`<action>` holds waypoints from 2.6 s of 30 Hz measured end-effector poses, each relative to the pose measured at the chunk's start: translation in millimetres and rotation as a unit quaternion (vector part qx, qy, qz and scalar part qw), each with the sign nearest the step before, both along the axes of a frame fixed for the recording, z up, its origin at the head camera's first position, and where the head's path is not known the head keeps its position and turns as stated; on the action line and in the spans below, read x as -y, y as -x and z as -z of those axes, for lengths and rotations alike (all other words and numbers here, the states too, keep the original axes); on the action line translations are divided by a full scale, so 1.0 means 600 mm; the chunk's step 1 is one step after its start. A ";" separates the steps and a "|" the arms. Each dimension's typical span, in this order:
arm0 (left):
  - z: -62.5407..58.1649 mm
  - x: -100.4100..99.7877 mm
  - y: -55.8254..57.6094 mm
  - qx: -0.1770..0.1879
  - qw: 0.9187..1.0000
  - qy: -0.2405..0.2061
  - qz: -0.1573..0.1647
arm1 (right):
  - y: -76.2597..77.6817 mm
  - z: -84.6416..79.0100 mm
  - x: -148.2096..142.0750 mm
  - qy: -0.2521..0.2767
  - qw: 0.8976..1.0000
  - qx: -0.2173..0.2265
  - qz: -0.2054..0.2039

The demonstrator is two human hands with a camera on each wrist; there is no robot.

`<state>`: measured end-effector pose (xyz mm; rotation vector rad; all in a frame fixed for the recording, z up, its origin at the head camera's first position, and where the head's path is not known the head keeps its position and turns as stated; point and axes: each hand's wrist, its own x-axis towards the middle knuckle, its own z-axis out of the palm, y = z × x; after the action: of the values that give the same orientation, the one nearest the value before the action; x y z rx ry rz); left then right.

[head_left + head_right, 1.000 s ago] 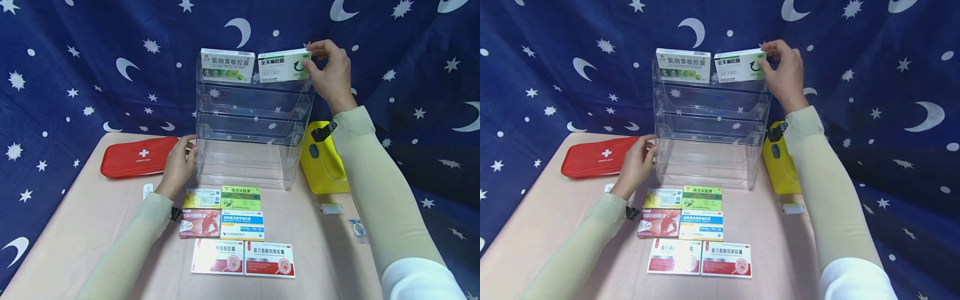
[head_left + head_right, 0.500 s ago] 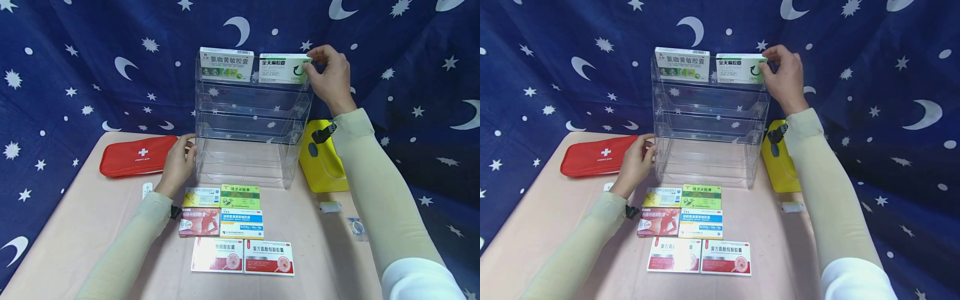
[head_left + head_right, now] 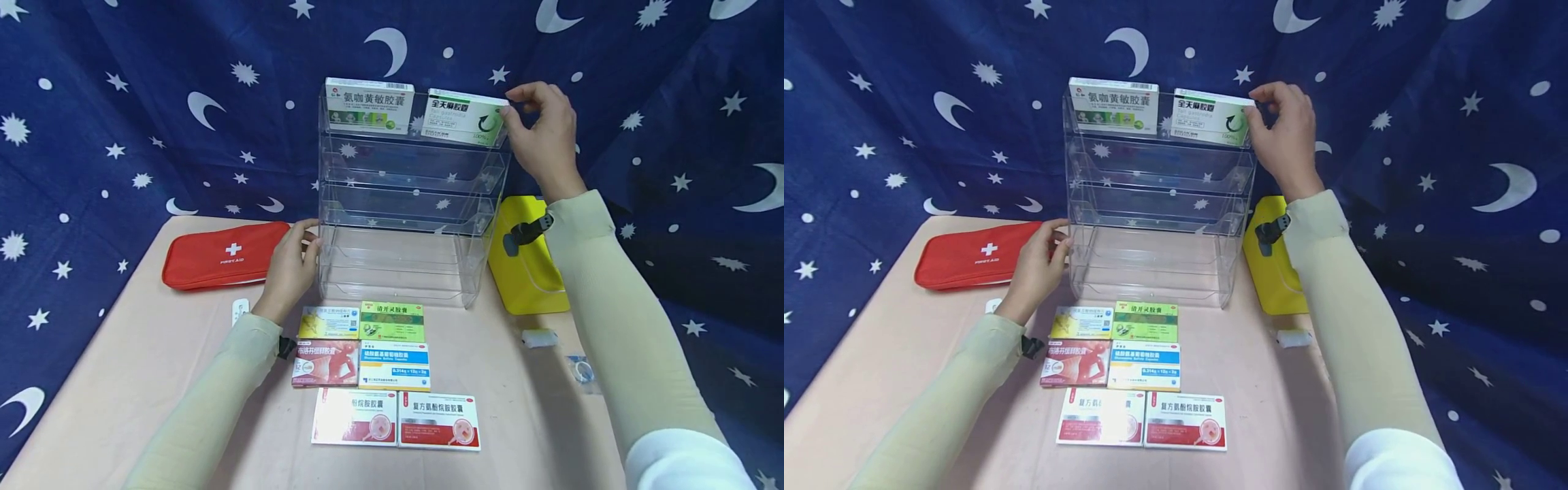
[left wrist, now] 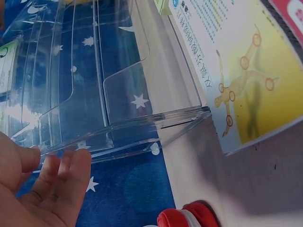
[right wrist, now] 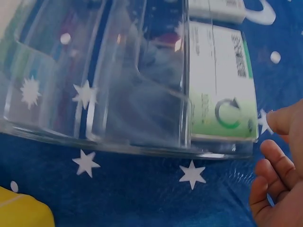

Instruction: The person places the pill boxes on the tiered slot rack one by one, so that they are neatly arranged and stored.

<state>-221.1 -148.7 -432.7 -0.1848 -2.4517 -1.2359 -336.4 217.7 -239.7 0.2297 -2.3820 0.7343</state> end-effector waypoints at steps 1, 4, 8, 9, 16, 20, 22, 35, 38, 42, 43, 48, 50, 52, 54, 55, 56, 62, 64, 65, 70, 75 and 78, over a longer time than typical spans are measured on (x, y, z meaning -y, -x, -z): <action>0.001 0.000 0.000 0.002 1.000 0.000 0.000 | -0.011 0.006 -0.001 0.003 1.000 -0.008 -0.008; 0.002 0.000 0.000 0.006 1.000 -0.001 0.000 | -0.054 0.036 -0.005 0.017 0.998 -0.018 -0.051; 0.002 0.001 0.001 0.004 1.000 -0.004 0.003 | -0.127 0.100 -0.009 0.039 0.992 0.033 -0.119; 0.002 0.002 0.001 0.002 1.000 -0.005 0.003 | -0.145 0.119 -0.009 0.041 0.989 0.056 -0.133; 0.002 0.003 0.001 0.006 1.000 -0.002 0.004 | -0.256 0.242 -0.008 0.053 0.960 0.196 -0.194; 0.000 -0.001 0.001 0.012 1.000 -0.003 0.005 | -0.312 0.301 -0.015 0.061 0.949 0.239 -0.196; 0.000 -0.002 0.001 0.014 1.000 -0.004 0.002 | -0.339 0.327 -0.021 0.063 0.946 0.260 -0.185; 0.000 -0.002 -0.001 0.007 1.000 -0.001 0.002 | -0.458 0.388 -0.075 0.066 0.919 0.376 -0.096; 0.001 -0.002 -0.001 0.011 1.000 0.000 0.001 | -0.474 0.394 -0.072 0.069 0.915 0.388 -0.085; 0.002 -0.003 0.000 0.013 1.000 0.000 0.002 | -0.492 0.405 -0.062 0.063 0.911 0.401 -0.073; 0.002 -0.003 0.000 0.012 1.000 0.000 0.001 | -0.495 0.407 -0.058 0.060 0.911 0.403 -0.070; 0.001 -0.004 -0.001 0.005 1.000 -0.001 -0.001 | -0.508 0.418 -0.045 0.053 0.911 0.406 -0.059; 0.000 -0.004 -0.001 0.004 1.000 0.000 -0.001 | -0.513 0.423 -0.041 0.042 0.909 0.411 -0.052; 0.000 -0.005 -0.001 0.003 1.000 -0.001 0.000 | -0.517 0.426 -0.038 0.029 0.908 0.415 -0.046; 0.000 -0.005 -0.001 0.002 1.000 -0.001 0.002 | -0.520 0.430 -0.036 0.023 0.908 0.416 -0.041; 0.001 -0.005 -0.001 0.002 1.000 -0.001 0.002 | -0.521 0.431 -0.035 0.019 0.909 0.415 -0.037; 0.001 -0.005 -0.001 0.001 1.000 -0.002 0.003 | -0.522 0.431 -0.035 0.018 0.909 0.415 -0.033; 0.001 -0.005 -0.001 -0.001 1.000 -0.005 0.001 | -0.524 0.431 -0.037 0.017 0.908 0.418 -0.012; 0.000 -0.004 -0.001 -0.001 1.000 -0.004 0.000 | -0.522 0.432 -0.038 0.019 0.910 0.414 -0.012; 0.000 -0.004 -0.001 -0.001 1.000 -0.004 0.001 | -0.521 0.432 -0.038 0.022 0.912 0.410 -0.014; 0.001 -0.004 -0.001 0.005 1.000 -0.002 0.002 | -0.517 0.436 -0.042 0.038 0.929 0.367 -0.032; 0.003 -0.003 0.000 0.010 1.000 -0.003 0.000 | -0.519 0.437 -0.044 0.073 0.932 0.351 -0.054; 0.003 -0.002 0.001 0.004 1.000 -0.003 0.002 | -0.525 0.436 -0.045 0.107 0.929 0.346 -0.070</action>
<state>-221.5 -147.6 -434.7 -0.1823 -2.4552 -1.2477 -21.4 244.7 -501.4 0.0453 -2.9257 1.3063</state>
